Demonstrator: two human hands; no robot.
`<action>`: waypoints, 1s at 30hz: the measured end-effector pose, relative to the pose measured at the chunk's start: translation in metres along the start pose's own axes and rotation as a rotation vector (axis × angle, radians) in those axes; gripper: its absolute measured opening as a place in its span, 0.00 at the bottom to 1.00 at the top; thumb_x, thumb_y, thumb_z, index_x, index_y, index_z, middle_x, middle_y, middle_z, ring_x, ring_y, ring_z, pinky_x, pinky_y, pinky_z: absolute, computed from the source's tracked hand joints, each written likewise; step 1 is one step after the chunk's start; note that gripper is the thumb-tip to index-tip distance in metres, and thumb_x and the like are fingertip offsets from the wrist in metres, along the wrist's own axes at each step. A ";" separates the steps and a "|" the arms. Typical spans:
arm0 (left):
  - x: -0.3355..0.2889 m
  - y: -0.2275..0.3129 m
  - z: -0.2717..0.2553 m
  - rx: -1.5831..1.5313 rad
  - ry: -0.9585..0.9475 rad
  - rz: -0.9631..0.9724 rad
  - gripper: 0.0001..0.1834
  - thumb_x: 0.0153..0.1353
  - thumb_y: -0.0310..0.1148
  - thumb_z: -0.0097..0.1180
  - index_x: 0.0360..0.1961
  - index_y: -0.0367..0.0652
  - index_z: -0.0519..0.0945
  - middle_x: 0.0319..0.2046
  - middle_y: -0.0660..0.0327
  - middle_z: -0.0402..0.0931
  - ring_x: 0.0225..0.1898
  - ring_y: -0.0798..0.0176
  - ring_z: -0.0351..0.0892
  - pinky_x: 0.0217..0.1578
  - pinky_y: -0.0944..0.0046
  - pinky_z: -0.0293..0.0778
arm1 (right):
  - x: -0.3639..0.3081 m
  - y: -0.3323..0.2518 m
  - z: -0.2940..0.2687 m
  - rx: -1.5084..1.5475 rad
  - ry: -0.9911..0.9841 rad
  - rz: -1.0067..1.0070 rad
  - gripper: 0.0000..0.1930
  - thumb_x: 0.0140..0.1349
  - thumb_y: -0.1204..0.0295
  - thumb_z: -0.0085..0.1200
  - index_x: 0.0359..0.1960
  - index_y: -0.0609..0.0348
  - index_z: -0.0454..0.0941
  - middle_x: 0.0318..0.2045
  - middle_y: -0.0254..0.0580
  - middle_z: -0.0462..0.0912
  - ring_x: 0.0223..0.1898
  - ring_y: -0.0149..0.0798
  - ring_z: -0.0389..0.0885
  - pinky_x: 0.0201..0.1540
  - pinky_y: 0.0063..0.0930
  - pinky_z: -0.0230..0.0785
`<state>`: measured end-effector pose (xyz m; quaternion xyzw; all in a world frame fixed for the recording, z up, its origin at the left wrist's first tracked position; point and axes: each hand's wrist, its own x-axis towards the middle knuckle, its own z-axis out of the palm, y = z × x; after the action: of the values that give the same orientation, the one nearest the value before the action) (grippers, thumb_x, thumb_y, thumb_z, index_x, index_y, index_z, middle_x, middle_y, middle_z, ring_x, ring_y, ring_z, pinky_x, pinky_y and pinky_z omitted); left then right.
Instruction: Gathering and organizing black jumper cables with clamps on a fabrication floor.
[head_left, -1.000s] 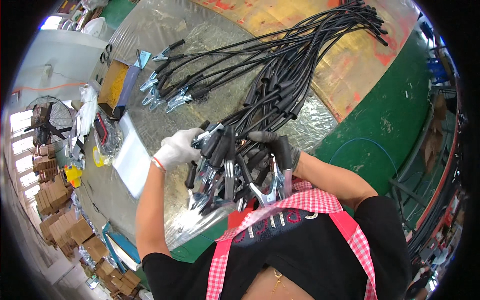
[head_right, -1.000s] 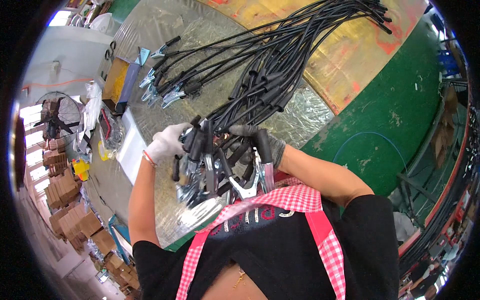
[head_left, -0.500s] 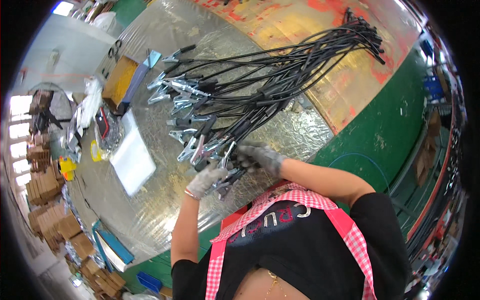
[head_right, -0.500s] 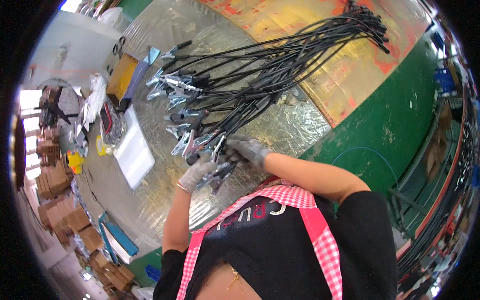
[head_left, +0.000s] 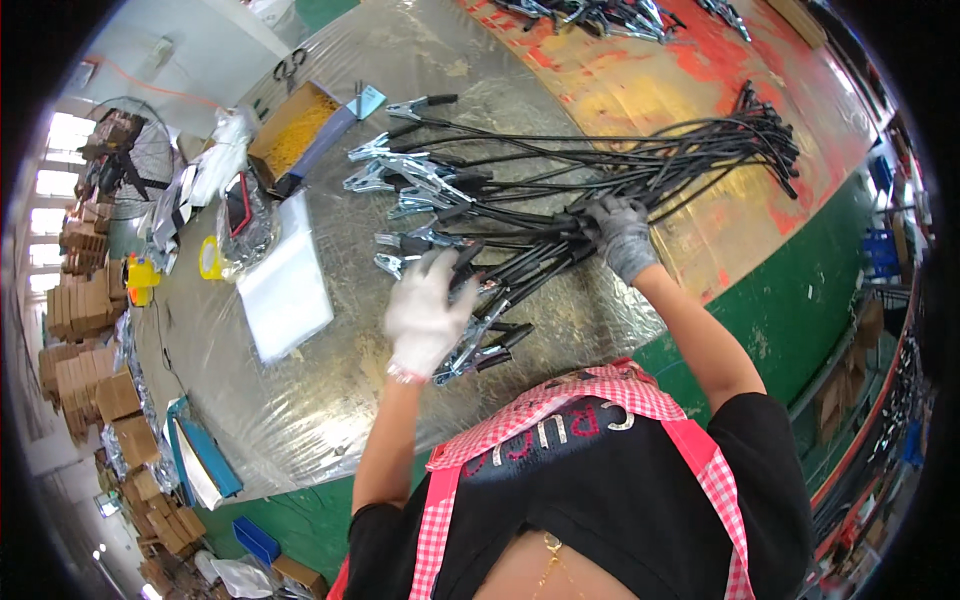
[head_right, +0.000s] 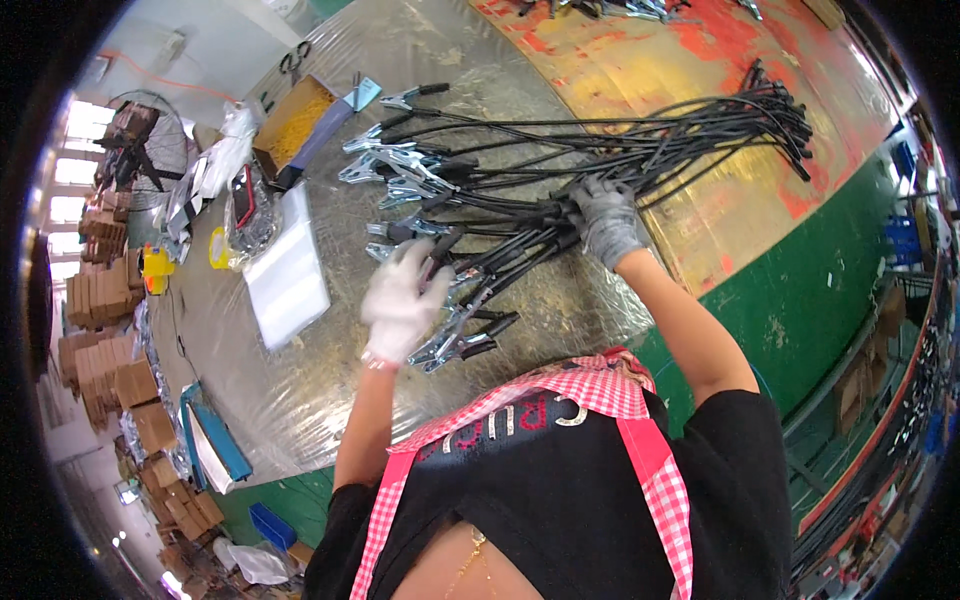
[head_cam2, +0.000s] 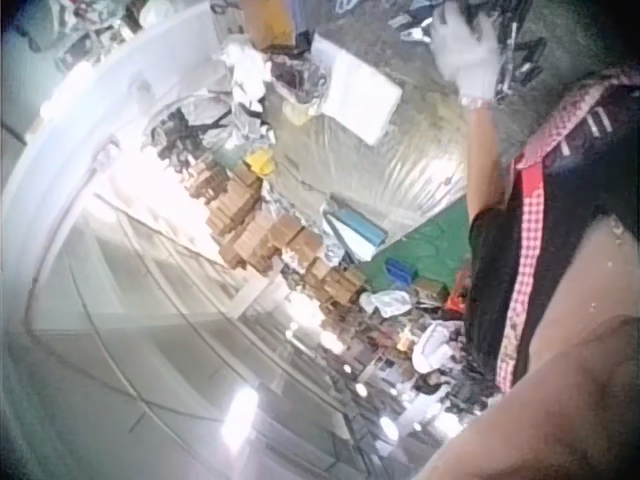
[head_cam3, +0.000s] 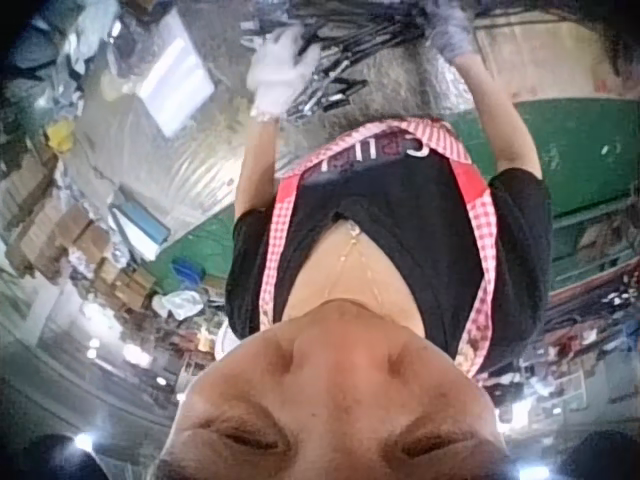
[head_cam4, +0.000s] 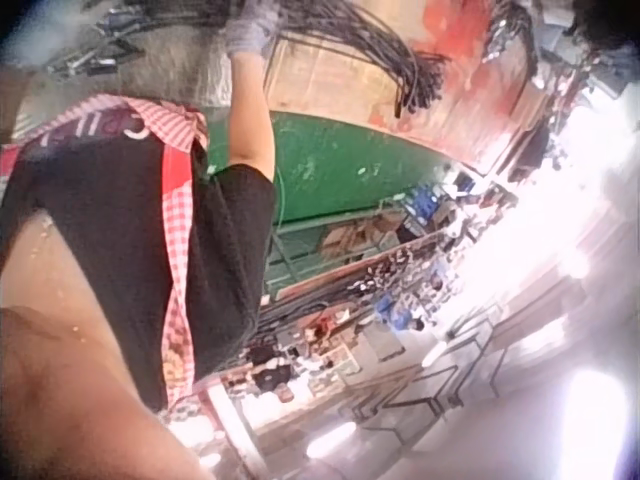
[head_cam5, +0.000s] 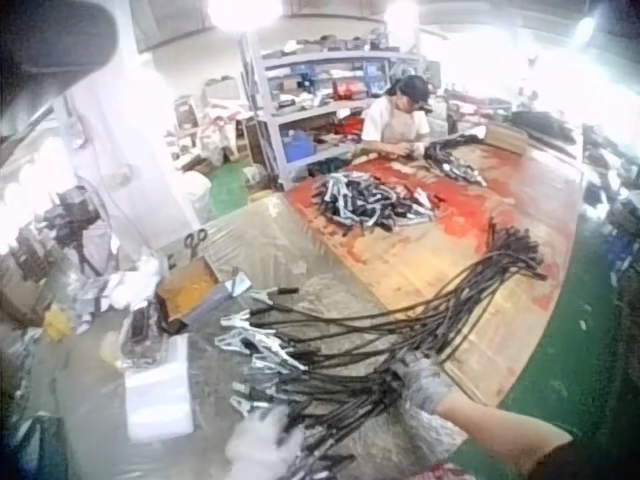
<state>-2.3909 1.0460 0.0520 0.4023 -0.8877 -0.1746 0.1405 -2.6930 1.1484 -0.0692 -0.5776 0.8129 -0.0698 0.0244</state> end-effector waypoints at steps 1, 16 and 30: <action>0.008 -0.004 0.015 0.035 0.015 0.028 0.24 0.56 0.45 0.57 0.51 0.45 0.75 0.46 0.52 0.77 0.45 0.46 0.76 0.45 0.52 0.72 | -0.005 -0.005 -0.005 0.016 -0.055 0.002 0.21 0.56 0.56 0.55 0.51 0.47 0.75 0.50 0.44 0.74 0.55 0.46 0.70 0.58 0.51 0.57; -0.050 -0.022 0.078 -0.097 -0.016 -0.029 0.28 0.44 0.32 0.63 0.49 0.37 0.73 0.45 0.50 0.75 0.48 0.45 0.73 0.52 0.50 0.68 | 0.073 -0.163 0.021 0.775 -0.450 -0.231 0.17 0.62 0.60 0.53 0.49 0.54 0.77 0.26 0.44 0.82 0.29 0.46 0.81 0.32 0.42 0.71; -0.047 -0.012 0.046 -0.451 -0.071 -0.458 0.23 0.57 0.45 0.57 0.52 0.48 0.76 0.47 0.54 0.77 0.49 0.50 0.77 0.49 0.55 0.71 | 0.052 -0.118 -0.036 1.465 -0.244 0.260 0.14 0.63 0.66 0.57 0.46 0.62 0.77 0.29 0.29 0.77 0.29 0.27 0.71 0.35 0.23 0.67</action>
<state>-2.3707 1.0837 0.0005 0.5439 -0.7174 -0.4078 0.1521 -2.6043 1.0645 -0.0149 -0.3167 0.6117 -0.5246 0.5004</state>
